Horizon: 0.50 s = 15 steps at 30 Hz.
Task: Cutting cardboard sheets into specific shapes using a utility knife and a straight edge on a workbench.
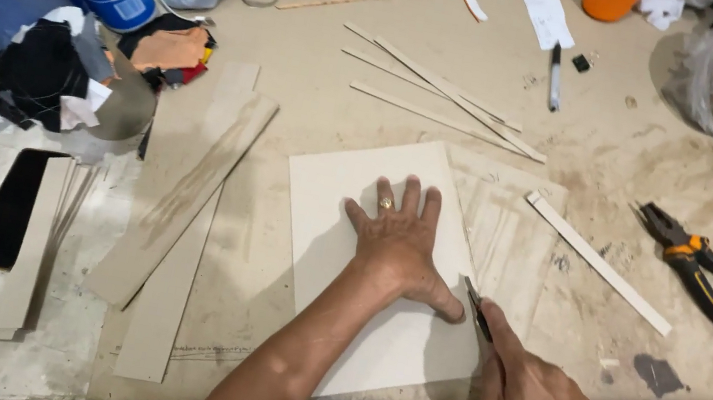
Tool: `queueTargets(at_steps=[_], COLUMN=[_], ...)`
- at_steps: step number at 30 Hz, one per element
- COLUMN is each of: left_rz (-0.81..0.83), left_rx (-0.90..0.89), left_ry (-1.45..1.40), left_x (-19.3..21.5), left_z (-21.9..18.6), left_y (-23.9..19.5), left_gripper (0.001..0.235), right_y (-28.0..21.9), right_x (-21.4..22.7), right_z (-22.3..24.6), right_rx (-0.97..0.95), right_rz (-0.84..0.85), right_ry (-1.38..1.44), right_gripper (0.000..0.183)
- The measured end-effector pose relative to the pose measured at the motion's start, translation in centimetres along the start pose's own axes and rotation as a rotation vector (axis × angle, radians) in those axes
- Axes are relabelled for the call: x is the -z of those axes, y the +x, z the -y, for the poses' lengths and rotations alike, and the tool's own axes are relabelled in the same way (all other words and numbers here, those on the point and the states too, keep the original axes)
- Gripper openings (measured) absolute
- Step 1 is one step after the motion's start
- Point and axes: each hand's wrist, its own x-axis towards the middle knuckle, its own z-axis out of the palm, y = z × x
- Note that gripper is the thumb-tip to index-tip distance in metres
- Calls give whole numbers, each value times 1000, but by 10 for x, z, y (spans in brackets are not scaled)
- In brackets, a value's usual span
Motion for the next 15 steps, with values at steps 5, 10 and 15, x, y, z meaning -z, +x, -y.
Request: queueTargets(at_steps=[5,10,15], left_rz=[7,17,-24], left_rx=[6,24,30], left_ry=[14,24,12], left_x=[-1,-1,-4], left_z=[-1,-3,-2], left_y=[1,3,8], left_gripper=[154,153,156], right_y=[-2,-35,-53], right_x=[-61,-66,-80], right_z=[-51,-54,-78], right_rx=[167,-119,-152], right_rz=[-375,-216,36], right_ry=[-96,-141,-196], right_gripper=[67,68,78])
